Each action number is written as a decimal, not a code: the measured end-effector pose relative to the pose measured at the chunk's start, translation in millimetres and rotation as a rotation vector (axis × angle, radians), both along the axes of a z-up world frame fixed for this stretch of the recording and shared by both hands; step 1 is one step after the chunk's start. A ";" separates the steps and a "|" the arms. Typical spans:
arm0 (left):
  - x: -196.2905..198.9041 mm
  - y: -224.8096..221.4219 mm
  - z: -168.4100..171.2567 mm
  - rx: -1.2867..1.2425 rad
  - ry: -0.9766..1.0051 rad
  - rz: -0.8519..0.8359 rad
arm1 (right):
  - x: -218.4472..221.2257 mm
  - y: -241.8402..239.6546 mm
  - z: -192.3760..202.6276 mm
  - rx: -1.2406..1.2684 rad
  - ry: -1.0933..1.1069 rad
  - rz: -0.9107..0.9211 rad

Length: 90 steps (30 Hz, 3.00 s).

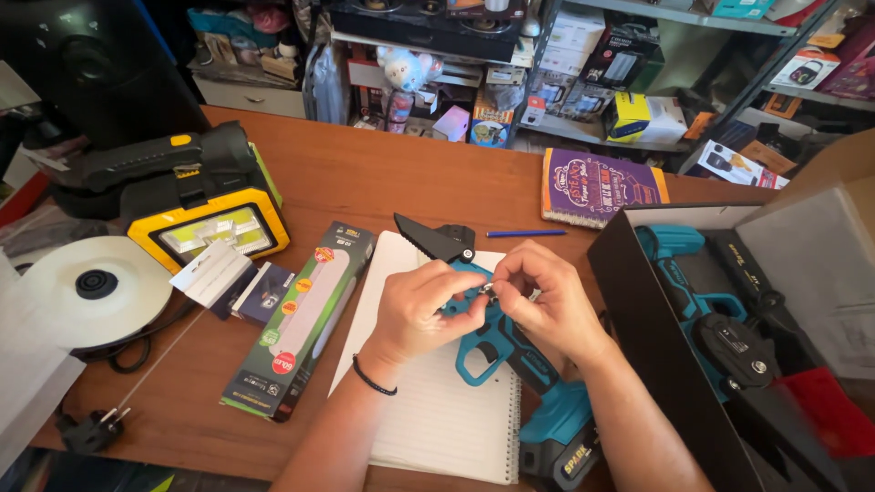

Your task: Assembling a handheld mini chainsaw by attaching the blade and tightening screws

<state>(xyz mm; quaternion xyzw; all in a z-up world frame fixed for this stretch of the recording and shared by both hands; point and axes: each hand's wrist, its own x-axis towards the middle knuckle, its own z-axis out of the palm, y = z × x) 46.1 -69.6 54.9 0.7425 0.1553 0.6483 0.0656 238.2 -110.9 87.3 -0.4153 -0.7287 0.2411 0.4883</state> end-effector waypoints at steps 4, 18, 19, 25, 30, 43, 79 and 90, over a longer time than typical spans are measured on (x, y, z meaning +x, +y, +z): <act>-0.3 1.2 -2.2 0.036 0.026 0.047 | -0.6 0.4 -2.0 -0.005 -0.015 0.002; -2.2 7.8 -6.3 -0.057 0.007 0.005 | -11.1 -4.8 3.5 0.214 -0.160 -0.111; -1.8 7.6 -6.5 -0.057 0.008 0.003 | -11.5 -5.4 3.5 0.213 -0.160 -0.113; -0.2 8.6 -8.4 -0.082 0.023 -0.004 | -14.9 -4.9 5.4 0.296 -0.229 -0.179; -0.9 5.8 -4.3 -0.079 0.085 0.020 | -15.9 -5.5 4.9 0.314 -0.221 -0.196; -17.8 24.8 -17.7 -0.159 0.065 -0.031 | -13.1 -4.7 2.8 0.292 -0.288 -0.199; -41.2 48.6 -22.0 -1.226 0.185 -0.253 | -13.1 -3.5 4.1 0.210 -0.534 -0.131; -40.2 46.7 -17.7 -1.219 0.164 -0.206 | -14.1 -4.1 4.7 0.202 -0.528 -0.133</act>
